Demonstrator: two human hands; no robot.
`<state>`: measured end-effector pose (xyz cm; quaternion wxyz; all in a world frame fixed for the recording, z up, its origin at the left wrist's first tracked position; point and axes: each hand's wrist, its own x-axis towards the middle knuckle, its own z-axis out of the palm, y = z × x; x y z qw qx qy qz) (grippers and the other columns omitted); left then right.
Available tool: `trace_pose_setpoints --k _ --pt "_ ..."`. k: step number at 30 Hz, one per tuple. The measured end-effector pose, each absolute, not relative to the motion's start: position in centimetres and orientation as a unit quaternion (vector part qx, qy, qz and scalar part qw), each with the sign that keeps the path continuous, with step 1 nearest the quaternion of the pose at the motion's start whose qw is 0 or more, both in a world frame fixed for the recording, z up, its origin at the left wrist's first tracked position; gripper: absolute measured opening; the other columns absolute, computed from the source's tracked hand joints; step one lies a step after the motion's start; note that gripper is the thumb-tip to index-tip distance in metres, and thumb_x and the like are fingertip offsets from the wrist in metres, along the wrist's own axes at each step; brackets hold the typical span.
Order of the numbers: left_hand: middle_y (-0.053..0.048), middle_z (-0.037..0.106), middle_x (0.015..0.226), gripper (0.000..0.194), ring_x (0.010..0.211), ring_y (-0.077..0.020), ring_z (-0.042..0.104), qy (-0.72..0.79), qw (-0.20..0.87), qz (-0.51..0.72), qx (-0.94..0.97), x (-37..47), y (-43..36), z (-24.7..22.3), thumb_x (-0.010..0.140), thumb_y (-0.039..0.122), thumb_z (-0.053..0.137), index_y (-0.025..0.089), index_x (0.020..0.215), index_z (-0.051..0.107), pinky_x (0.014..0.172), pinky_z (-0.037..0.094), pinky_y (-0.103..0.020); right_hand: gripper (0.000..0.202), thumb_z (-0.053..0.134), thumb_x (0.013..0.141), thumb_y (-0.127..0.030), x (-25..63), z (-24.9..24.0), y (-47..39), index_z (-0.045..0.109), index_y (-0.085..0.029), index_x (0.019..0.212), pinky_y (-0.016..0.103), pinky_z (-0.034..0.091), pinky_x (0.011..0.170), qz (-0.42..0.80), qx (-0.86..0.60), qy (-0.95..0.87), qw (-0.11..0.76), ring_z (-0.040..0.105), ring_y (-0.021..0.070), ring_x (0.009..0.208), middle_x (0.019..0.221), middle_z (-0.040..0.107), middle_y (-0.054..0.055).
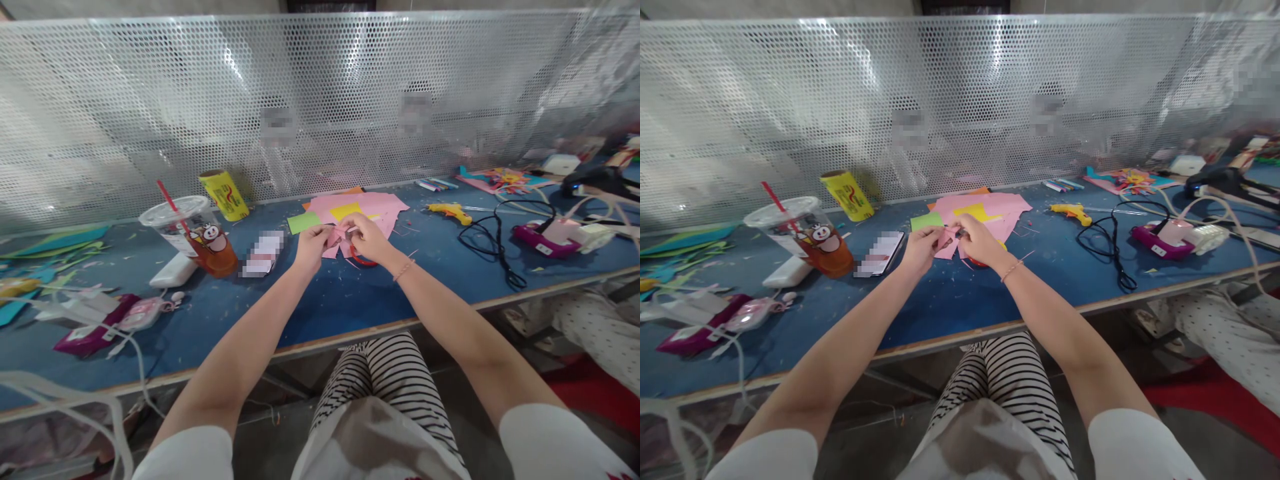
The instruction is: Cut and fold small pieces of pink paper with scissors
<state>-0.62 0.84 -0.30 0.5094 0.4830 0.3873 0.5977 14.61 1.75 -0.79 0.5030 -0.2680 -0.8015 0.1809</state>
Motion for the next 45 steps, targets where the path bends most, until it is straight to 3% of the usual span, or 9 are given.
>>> trace_pose_setpoints --k 2,5,10,20,31,45 --pt "0.001 0.056 0.054 0.016 0.054 -0.0091 0.052 0.392 0.463 0.596 0.526 -0.7 1.1 -0.7 0.065 0.029 0.062 0.013 0.067 0.064 0.059 0.044 -0.024 0.032 0.04 0.074 -0.01 14.2 -1.0 1.9 0.047 -0.021 0.103 0.029 0.053 0.07 0.282 -0.306 -0.729 0.543 0.057 0.0137 0.091 0.108 0.053 0.006" --pt "0.001 0.055 0.055 0.019 0.054 -0.0087 0.049 0.398 0.395 0.581 0.59 -0.7 1.2 -1.1 0.068 0.032 0.059 0.015 0.069 0.066 0.056 0.04 -0.021 0.022 0.049 0.077 -0.028 13.8 -1.4 2.3 0.047 -0.02 0.097 0.026 0.054 0.061 0.412 -0.339 -0.663 0.524 0.059 0.0115 0.078 0.099 0.056 0.005" --pt "0.0 0.061 0.064 0.023 0.058 -0.0089 0.048 0.406 0.358 0.565 0.623 -0.6 0.6 -0.9 0.069 0.034 0.059 0.016 0.08 0.07 0.053 0.037 -0.02 0.029 0.063 0.069 -0.041 13.7 -1.4 2.5 0.053 -0.015 0.078 0.023 0.053 0.057 0.473 -0.366 -0.643 0.478 0.062 0.0121 0.065 0.073 0.061 0.005" --pt "-0.003 0.062 0.062 0.023 0.054 -0.0108 0.055 0.377 0.52 0.579 0.502 -0.2 0.6 -0.4 0.059 0.034 0.068 0.012 0.066 0.065 0.058 0.045 -0.026 0.028 0.067 0.064 -0.04 14.1 -1.0 2.4 0.06 -0.014 0.073 0.017 0.044 0.043 0.467 -0.365 -0.639 0.49 0.054 0.0078 0.046 0.054 0.058 -0.001" --pt "0.0 0.056 0.054 0.023 0.049 -0.0094 0.051 0.414 0.448 0.561 0.56 -0.7 0.9 -1.0 0.061 0.035 0.067 0.013 0.066 0.064 0.053 0.044 -0.024 0.021 0.063 0.067 -0.033 14.2 -0.9 2.2 0.061 -0.013 0.071 0.018 0.043 0.044 0.459 -0.362 -0.656 0.478 0.053 0.0077 0.045 0.052 0.057 0.0" --pt "0.001 0.052 0.048 0.031 0.044 -0.0089 0.049 0.407 0.48 0.564 0.535 -0.6 0.9 -0.6 0.066 0.041 0.061 0.013 0.056 0.055 0.048 0.041 -0.023 0.013 0.058 0.07 -0.025 14.5 -0.3 1.8 0.06 -0.013 0.071 0.019 0.045 0.045 0.457 -0.346 -0.679 0.458 0.054 0.008 0.044 0.051 0.058 0.0"
